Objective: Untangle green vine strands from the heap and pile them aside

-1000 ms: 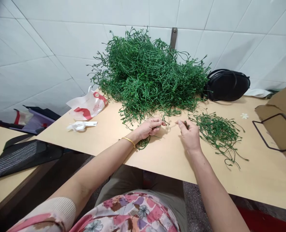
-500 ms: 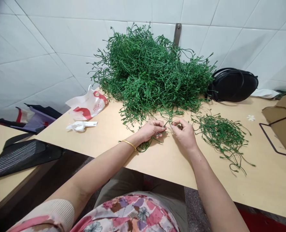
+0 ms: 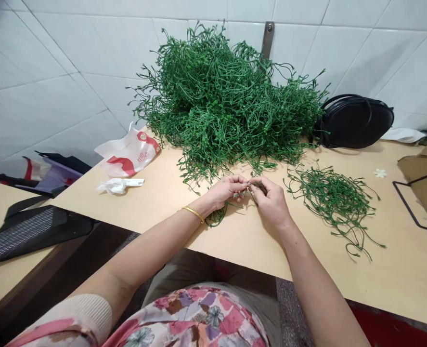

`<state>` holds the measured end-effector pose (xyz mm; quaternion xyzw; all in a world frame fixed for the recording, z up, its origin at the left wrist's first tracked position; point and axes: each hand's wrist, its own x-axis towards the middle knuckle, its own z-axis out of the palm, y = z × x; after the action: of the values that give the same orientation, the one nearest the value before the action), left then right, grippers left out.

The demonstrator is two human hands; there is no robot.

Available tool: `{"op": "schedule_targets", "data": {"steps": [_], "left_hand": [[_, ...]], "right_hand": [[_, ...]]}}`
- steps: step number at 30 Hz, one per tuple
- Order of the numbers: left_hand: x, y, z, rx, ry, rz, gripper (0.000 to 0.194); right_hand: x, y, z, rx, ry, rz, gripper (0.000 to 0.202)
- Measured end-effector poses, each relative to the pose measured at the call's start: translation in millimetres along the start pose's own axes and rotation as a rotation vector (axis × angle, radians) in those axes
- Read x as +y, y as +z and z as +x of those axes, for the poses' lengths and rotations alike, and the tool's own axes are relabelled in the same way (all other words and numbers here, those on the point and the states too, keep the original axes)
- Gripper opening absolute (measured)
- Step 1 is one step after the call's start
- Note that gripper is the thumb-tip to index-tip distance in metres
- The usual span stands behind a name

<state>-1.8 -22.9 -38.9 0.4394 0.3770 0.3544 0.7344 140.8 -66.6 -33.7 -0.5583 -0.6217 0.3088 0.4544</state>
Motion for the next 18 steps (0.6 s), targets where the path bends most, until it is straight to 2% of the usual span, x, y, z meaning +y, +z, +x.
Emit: {"op": "schedule_targets", "data": {"steps": [4,7,11,18], "left_hand": [[-1.1,-0.6,1.7,-0.021,0.003,-0.087,0.013],[-1.1,-1.0,2.0,-0.045,-0.012,-0.105,0.013],[-0.7,-0.3,1.3,-0.047,-0.001,-0.084,0.015],[-2.0,-1.3,1.3,-0.053,0.007,-0.02,0.015]], "right_hand": [[-3.9,-1.8,0.9,0.028,0.131,0.16,0.02],[-3.6,-1.0,1.8,-0.021,0.166,0.222,0.022],[-1.0,0.4,4.3,-0.07,0.104,0.185,0.031],[4.6,-4.0,5.5,-0.065,-0.017,-0.057,0.017]]}}
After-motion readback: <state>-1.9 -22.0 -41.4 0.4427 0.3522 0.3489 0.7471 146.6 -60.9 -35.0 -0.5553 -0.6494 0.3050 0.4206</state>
